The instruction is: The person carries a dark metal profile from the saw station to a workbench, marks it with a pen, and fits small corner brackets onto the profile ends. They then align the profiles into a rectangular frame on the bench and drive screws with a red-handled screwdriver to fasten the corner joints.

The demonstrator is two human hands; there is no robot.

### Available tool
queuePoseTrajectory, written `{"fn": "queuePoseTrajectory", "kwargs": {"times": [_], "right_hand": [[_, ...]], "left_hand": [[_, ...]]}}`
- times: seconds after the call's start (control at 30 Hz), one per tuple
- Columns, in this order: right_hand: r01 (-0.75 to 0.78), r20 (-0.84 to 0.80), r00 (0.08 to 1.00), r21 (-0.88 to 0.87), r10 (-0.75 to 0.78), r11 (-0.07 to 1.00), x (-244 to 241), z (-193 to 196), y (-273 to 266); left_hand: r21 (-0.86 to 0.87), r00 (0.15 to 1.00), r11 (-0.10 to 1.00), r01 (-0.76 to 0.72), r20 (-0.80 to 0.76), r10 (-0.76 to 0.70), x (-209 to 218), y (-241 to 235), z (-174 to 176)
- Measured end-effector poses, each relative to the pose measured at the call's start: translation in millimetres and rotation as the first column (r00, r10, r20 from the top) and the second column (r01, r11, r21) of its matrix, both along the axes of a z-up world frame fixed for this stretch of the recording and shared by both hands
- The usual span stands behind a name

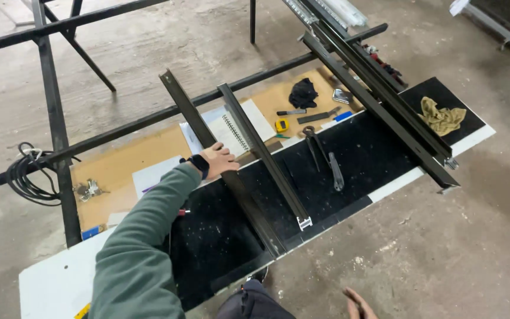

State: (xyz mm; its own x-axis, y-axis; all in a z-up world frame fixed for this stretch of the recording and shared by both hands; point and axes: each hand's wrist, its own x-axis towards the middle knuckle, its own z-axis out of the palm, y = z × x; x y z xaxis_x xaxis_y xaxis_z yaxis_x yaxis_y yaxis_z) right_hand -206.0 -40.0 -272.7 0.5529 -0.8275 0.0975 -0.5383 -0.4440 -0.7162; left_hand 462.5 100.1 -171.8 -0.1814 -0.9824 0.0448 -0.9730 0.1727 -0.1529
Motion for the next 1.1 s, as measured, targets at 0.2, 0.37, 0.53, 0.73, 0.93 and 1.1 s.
{"fn": "queuePoseTrajectory", "kwargs": {"times": [0.2, 0.37, 0.53, 0.73, 0.93, 1.1], "right_hand": [[-0.174, -0.201, 0.971, -0.225, 0.129, 0.959, 229, 83, -22], [-0.171, -0.372, 0.924, -0.206, 0.085, 0.963, 291, 60, -31], [-0.150, -0.295, 0.949, -0.098, 0.115, 0.984, 276, 16, -48], [0.105, -0.185, 0.982, 0.460, -0.020, 0.882, 247, 34, -54], [-0.022, 0.158, 0.932, 0.924, -0.327, 0.382, 209, 5, -66], [0.003, 0.069, 0.923, 0.982, -0.379, 0.186, 259, 90, -58]], "left_hand": [[0.213, 0.978, 0.956, -0.201, 0.097, 0.184, 92, -4, -66], [0.364, 0.969, 0.898, -0.248, 0.095, 0.229, 106, -4, -103], [0.450, 0.976, 0.867, -0.215, 0.060, 0.211, 108, -2, -134], [0.501, 0.924, 0.853, -0.147, -0.238, 0.299, 26, -42, -2], [-0.134, 0.865, 0.986, 0.101, -0.478, -0.153, -56, -108, 29], [-0.211, 0.900, 0.970, 0.121, -0.390, -0.197, -56, -133, -8]]}}
